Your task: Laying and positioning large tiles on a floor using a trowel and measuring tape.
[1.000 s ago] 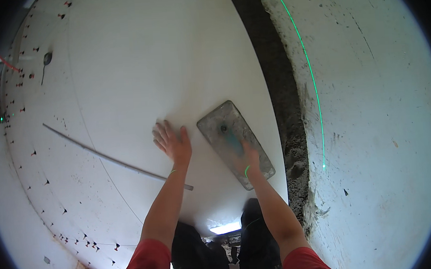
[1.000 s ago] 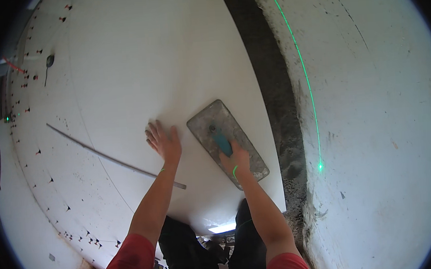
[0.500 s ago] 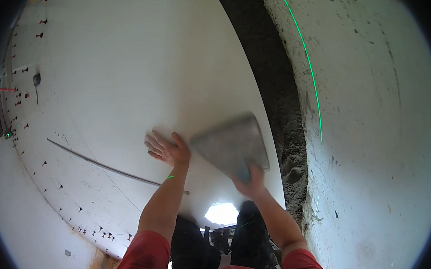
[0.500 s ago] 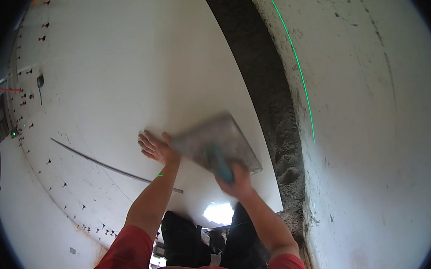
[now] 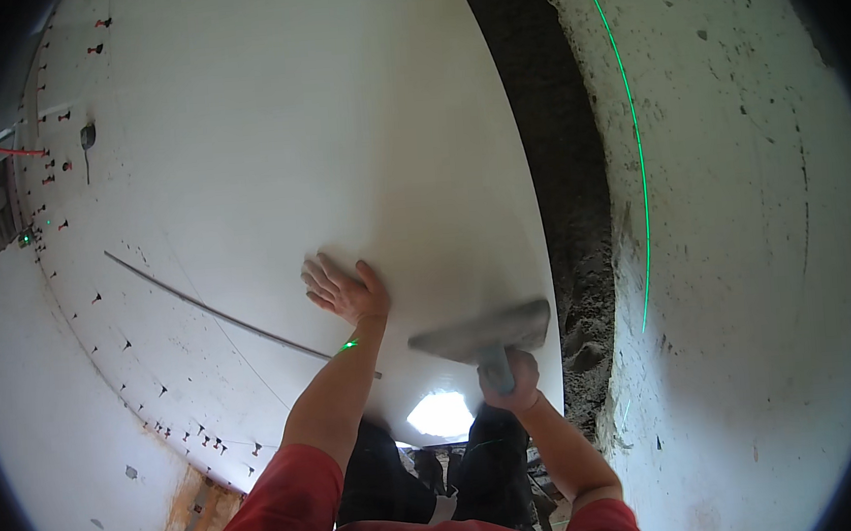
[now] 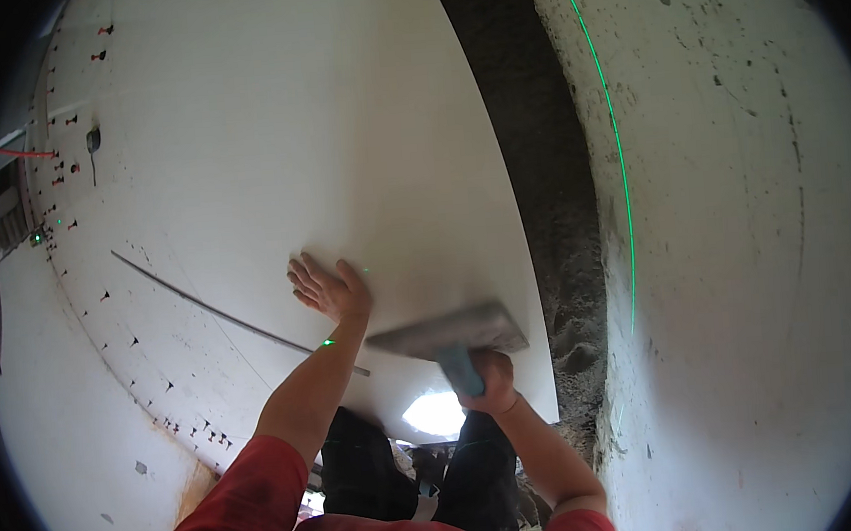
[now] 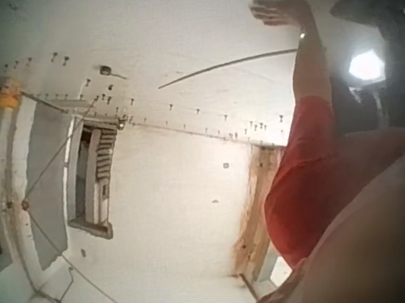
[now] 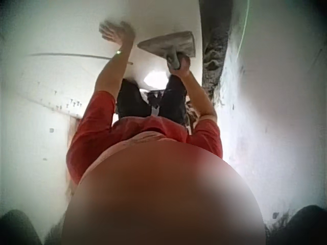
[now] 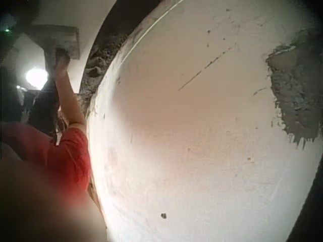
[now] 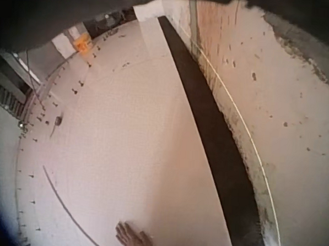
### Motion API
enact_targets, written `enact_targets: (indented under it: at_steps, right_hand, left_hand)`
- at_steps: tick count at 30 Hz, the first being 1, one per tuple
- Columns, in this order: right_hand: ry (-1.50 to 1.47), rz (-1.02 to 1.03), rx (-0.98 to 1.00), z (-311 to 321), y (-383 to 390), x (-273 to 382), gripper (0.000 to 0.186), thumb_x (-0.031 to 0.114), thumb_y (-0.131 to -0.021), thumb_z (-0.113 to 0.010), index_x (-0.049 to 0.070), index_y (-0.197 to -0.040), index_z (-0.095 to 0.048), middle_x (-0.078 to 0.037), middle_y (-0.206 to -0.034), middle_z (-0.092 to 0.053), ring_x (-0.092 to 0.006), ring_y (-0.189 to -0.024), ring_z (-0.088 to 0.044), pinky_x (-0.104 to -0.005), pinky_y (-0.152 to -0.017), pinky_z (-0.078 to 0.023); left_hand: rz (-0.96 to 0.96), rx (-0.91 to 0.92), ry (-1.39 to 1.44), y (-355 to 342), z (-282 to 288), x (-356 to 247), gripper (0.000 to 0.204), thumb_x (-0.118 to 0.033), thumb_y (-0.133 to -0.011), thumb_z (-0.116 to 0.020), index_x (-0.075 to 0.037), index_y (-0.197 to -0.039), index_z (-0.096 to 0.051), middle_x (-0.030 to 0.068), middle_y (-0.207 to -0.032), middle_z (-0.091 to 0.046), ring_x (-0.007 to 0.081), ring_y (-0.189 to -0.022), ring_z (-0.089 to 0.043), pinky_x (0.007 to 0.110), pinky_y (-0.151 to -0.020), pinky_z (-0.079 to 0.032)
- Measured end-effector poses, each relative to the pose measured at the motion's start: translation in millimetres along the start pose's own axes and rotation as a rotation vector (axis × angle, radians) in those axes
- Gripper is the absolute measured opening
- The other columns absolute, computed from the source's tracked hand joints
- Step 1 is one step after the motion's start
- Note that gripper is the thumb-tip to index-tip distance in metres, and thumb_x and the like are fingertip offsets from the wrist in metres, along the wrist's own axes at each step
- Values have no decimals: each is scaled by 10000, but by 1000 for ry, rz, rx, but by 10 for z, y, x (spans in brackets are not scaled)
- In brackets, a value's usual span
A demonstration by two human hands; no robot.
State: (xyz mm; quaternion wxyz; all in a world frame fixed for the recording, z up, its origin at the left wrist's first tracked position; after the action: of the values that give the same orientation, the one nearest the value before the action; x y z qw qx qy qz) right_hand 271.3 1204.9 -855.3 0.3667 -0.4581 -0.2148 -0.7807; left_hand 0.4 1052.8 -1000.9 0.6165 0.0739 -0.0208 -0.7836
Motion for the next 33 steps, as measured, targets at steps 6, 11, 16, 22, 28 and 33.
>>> enact_targets:
  at_steps: [6, 11, 16, 22, 28, 33]
  right_hand:
    - [13, -598, 43, -536, -460, -900, 334, 252, -847, -855, 26, -989, -655, -227, -830, -713, -427, -759, -734, -491, -659, -580]
    - [-129, 104, -169, 47, -158, 34, 266, 183, -877, -819, 24, -996, -642, -189, -688, -680, -397, -671, -726, -494, -605, -568]
    - [-67, -630, 102, -655, -222, -1148, 318, 205, -869, -830, 19, -1052, -649, -183, -790, -706, -386, -729, -745, -458, -666, -599]
    - [-166, 54, -84, -165, -443, -145, 289, 183, -813, -831, 50, -1010, -667, -193, -859, -719, -402, -691, -727, -466, -625, -586]
    - [32, -518, 106, -704, -1071, -1046, 317, 213, -846, -822, 24, -1041, -659, -223, -795, -693, -447, -711, -710, -520, -639, -560]
    - [-130, -284, -61, -600, -1667, -433, 328, 228, -861, -821, 9, -1036, -650, -234, -777, -681, -469, -728, -698, -505, -644, -544]
  left_hand:
    - [22, 2, 46, 91, -40, 56, 854, -496, -999, -557, -75, -1680, -260, 217, -1759, -214, 447, -1637, -127, 628, -1311, -54]
    - [41, -26, -57, 62, 14, 115, 829, -454, -1000, -564, -71, -1676, -274, 196, -1762, -220, 424, -1641, -127, 617, -1314, -53]
    - [34, -1, 33, 105, -47, 1, 822, -443, -993, -572, -69, -1672, -297, 199, -1762, -226, 429, -1641, -127, 615, -1315, -52]
    - [20, -42, 5, 67, 66, 109, 803, -415, -981, -582, -59, -1656, -333, 219, -1750, -255, 444, -1638, -136, 625, -1311, -42]
    - [29, 15, 7, 254, 79, -42, 806, -409, -972, -595, -73, -1655, -328, 208, -1752, -248, 428, -1640, -142, 601, -1321, -41]
    - [51, 13, 13, 16, 96, 44, 814, -414, -969, -596, -76, -1658, -324, 209, -1757, -232, 431, -1640, -138, 598, -1323, -32]
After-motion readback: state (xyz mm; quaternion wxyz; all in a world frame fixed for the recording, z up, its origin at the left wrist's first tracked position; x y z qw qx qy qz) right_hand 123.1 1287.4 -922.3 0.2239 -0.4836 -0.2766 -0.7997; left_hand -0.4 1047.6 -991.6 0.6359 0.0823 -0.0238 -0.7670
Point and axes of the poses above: each hand's wrist, its own y-axis away from the middle knuckle, its own z-axis out of the back of the hand, x = y × z, the point moved 7 cm from there along -y, towards the middle knuckle
